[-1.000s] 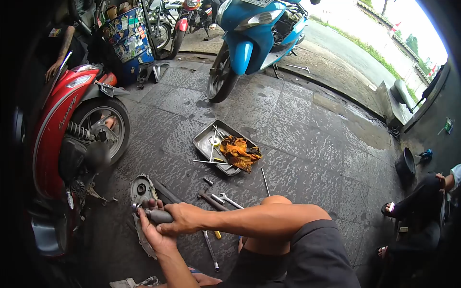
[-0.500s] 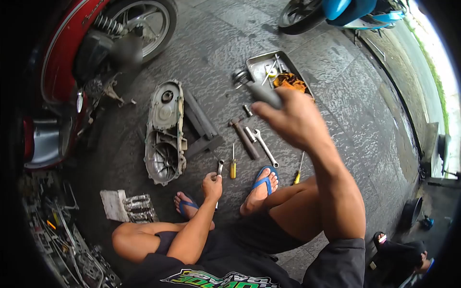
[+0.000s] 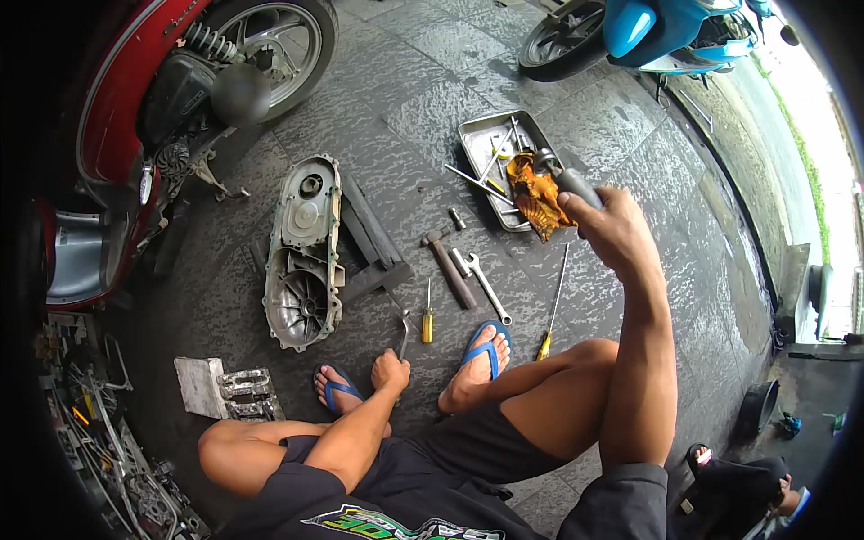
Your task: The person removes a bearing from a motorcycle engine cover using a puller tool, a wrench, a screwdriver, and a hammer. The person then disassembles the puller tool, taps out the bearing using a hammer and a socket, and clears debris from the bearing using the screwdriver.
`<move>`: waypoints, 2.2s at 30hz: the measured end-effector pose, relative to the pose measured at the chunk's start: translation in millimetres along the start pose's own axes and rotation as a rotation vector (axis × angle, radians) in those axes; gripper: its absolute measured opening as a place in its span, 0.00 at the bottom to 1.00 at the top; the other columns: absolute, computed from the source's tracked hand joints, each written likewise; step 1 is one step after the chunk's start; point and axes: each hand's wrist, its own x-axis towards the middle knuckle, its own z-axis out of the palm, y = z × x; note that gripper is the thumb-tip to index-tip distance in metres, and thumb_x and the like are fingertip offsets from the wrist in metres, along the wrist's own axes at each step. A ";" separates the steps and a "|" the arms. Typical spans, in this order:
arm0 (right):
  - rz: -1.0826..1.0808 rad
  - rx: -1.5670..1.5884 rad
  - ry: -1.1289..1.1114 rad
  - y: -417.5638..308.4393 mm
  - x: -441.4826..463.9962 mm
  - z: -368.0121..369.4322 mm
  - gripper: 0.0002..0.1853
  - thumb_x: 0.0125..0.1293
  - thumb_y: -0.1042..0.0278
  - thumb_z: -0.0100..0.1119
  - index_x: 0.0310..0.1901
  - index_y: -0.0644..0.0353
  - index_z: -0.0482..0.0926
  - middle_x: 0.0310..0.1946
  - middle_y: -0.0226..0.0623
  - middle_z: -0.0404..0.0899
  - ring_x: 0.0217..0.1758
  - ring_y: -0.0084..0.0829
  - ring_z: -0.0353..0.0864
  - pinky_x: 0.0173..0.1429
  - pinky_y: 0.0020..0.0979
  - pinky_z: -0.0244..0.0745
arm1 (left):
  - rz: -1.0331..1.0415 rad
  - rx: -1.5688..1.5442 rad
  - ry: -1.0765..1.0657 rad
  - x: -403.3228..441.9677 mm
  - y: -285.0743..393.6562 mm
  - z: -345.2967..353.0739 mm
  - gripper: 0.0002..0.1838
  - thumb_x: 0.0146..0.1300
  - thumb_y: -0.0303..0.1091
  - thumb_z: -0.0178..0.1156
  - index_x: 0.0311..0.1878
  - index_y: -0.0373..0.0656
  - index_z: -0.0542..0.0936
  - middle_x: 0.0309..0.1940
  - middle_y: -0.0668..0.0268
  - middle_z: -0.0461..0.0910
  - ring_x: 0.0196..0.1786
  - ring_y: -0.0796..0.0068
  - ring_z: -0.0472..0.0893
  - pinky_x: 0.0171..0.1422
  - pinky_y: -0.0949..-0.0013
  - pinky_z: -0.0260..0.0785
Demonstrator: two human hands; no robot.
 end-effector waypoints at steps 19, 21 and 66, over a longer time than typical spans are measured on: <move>-0.428 -0.058 -0.516 -62.2 -32.8 55.4 0.25 0.62 0.49 0.70 0.47 0.66 0.82 0.30 0.45 0.82 0.34 0.37 0.83 0.41 0.40 0.75 | 0.820 -0.856 0.072 -82.0 82.9 -180.8 0.19 0.73 0.37 0.56 0.62 0.40 0.78 0.21 0.58 0.76 0.24 0.65 0.81 0.32 0.62 0.69; -0.413 -0.077 -0.545 -67.5 -36.0 55.8 0.26 0.62 0.49 0.70 0.47 0.66 0.82 0.30 0.45 0.82 0.34 0.37 0.83 0.41 0.40 0.75 | 0.830 -0.892 0.040 -83.0 82.0 -183.2 0.19 0.73 0.37 0.56 0.62 0.40 0.78 0.21 0.57 0.77 0.25 0.65 0.81 0.32 0.62 0.70; -0.211 0.206 -0.241 -21.0 -12.3 -4.9 0.23 0.59 0.62 0.73 0.51 0.69 0.81 0.35 0.40 0.86 0.38 0.25 0.83 0.45 0.30 0.77 | -0.206 -0.227 -0.240 38.3 268.6 38.5 0.17 0.59 0.46 0.67 0.45 0.45 0.89 0.47 0.56 0.88 0.52 0.55 0.87 0.55 0.57 0.81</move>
